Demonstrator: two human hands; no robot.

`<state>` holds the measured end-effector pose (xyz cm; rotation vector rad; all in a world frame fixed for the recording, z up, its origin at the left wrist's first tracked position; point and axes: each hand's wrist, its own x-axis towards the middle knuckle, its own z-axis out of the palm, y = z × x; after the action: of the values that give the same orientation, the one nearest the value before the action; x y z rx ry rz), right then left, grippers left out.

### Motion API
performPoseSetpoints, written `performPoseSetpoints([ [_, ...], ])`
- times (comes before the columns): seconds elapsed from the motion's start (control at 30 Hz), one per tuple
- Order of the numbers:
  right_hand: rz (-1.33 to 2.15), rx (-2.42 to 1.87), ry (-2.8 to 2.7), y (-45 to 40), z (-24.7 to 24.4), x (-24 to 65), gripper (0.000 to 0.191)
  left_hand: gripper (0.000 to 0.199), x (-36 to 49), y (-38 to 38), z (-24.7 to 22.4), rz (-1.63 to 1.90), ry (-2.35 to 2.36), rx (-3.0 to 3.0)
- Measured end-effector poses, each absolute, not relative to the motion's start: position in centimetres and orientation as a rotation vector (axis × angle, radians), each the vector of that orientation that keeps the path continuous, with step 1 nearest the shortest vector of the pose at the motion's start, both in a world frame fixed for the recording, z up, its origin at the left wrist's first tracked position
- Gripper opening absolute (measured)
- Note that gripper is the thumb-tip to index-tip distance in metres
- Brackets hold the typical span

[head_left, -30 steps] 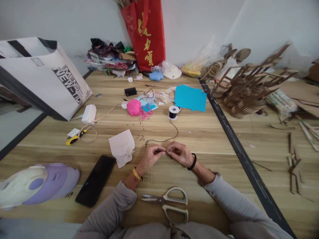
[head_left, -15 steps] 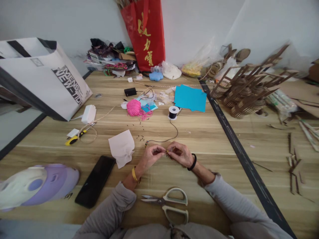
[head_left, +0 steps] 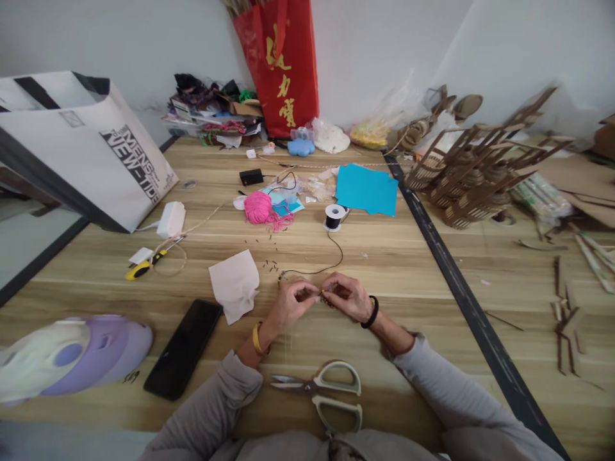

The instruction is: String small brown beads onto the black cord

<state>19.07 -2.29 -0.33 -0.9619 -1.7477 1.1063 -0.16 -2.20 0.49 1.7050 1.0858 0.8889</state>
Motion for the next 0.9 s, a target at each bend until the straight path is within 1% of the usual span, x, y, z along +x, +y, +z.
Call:
performPoseSetpoints([
  [0.3, 1.096, -0.980, -1.760, -2.23, -0.51, 19.15, 0.021, 0.005, -0.15, -2.44, 0.80, 0.940, 1.110, 2.053],
  [0.9, 1.122, -0.979, -1.794, -2.22, -0.69, 19.23, 0.023, 0.009, -0.22, -2.21, 0.65, 0.926, 1.102, 2.073],
])
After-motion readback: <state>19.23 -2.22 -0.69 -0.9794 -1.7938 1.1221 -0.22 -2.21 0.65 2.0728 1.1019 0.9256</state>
